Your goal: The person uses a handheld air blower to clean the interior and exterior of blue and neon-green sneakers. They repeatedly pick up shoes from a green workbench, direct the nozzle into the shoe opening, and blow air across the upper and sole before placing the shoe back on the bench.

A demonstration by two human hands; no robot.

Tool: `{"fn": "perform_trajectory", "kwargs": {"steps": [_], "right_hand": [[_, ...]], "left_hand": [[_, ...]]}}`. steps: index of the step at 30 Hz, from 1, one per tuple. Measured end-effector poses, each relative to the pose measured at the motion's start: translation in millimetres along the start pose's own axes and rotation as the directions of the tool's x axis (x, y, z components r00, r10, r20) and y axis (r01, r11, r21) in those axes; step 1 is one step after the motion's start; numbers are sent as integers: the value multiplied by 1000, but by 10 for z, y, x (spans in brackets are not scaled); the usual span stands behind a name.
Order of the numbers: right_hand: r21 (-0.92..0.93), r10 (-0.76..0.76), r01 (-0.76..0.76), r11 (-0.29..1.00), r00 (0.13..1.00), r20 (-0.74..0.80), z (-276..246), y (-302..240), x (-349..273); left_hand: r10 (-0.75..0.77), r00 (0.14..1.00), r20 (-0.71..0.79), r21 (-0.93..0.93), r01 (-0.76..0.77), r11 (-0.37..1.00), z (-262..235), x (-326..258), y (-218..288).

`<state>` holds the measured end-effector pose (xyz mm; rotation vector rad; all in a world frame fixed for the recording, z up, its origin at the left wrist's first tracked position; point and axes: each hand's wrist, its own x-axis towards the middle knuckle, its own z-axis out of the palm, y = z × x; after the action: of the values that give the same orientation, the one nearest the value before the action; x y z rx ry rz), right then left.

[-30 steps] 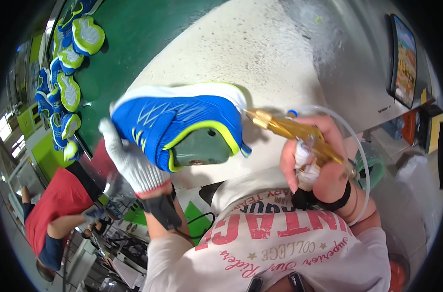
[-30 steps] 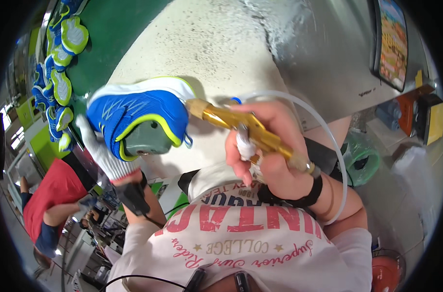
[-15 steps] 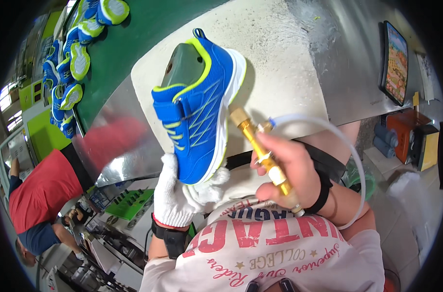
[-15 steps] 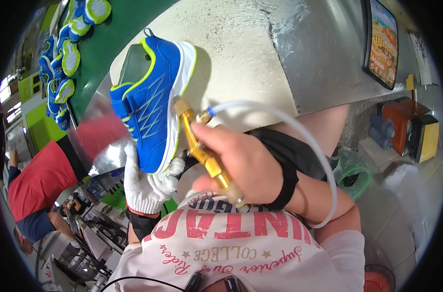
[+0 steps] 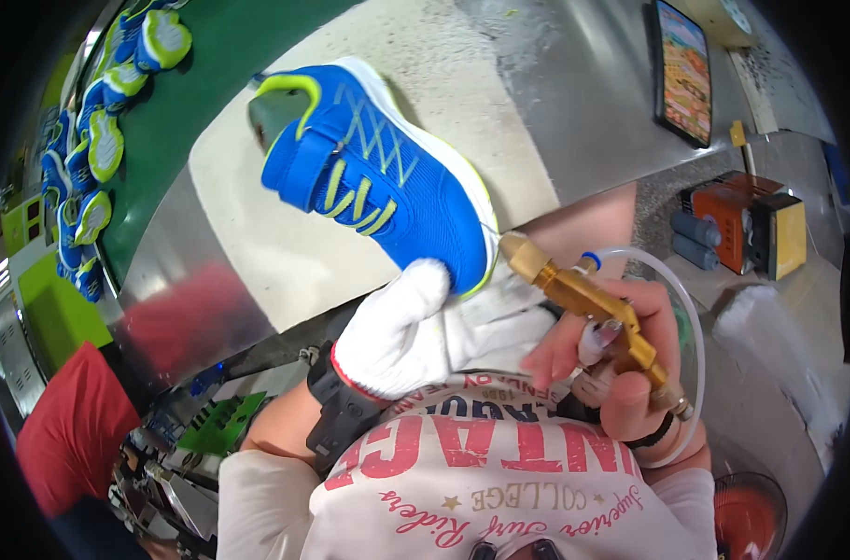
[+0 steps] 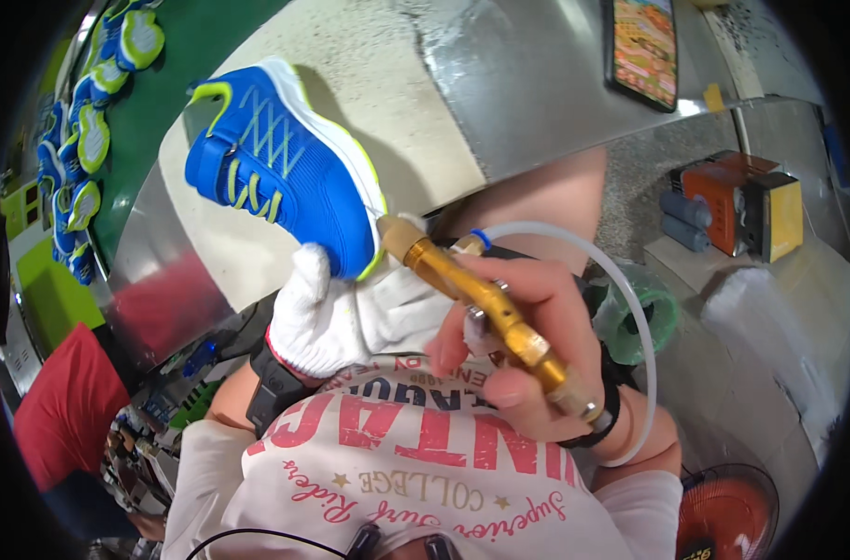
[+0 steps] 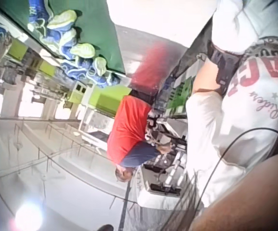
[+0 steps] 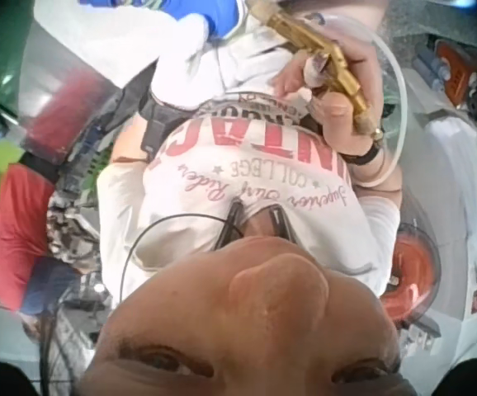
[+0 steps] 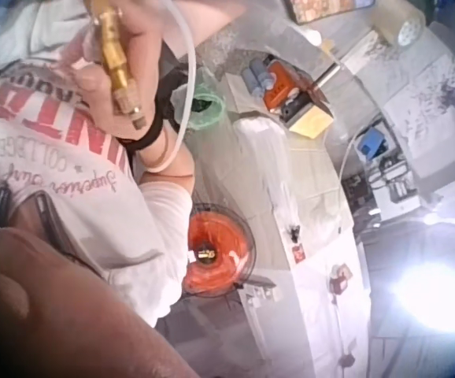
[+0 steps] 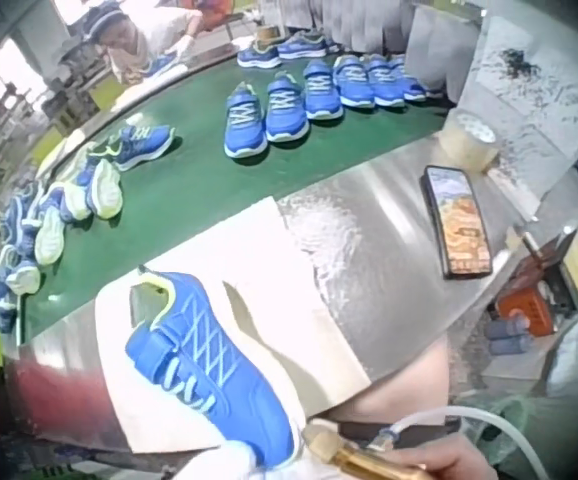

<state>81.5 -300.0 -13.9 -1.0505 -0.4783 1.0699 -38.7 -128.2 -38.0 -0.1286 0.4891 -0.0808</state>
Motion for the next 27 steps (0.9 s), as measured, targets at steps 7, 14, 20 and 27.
{"fn": "perform_trajectory", "kwargs": {"steps": [7, 14, 20, 27], "right_hand": [[-62, 20, -48, 997, 917, -399, 106, -203, 131], [-707, -320, 251, 661, 947, 37, -159, 35, 400], [-498, -406, 406, 766, 907, 114, -330, 207, 659], [-302, -339, 295, 907, 935, -106, -477, 199, 1122]], "left_hand": [[68, 921, 384, 49, -94, 994, 78, 882, 45], [64, 949, 308, -7, -66, 998, 456, 1023, 304], [82, 994, -79, 199, -65, 978, 629, 915, 493], [629, 756, -184, 538, -457, 708, 647, 374, 1198]]}}
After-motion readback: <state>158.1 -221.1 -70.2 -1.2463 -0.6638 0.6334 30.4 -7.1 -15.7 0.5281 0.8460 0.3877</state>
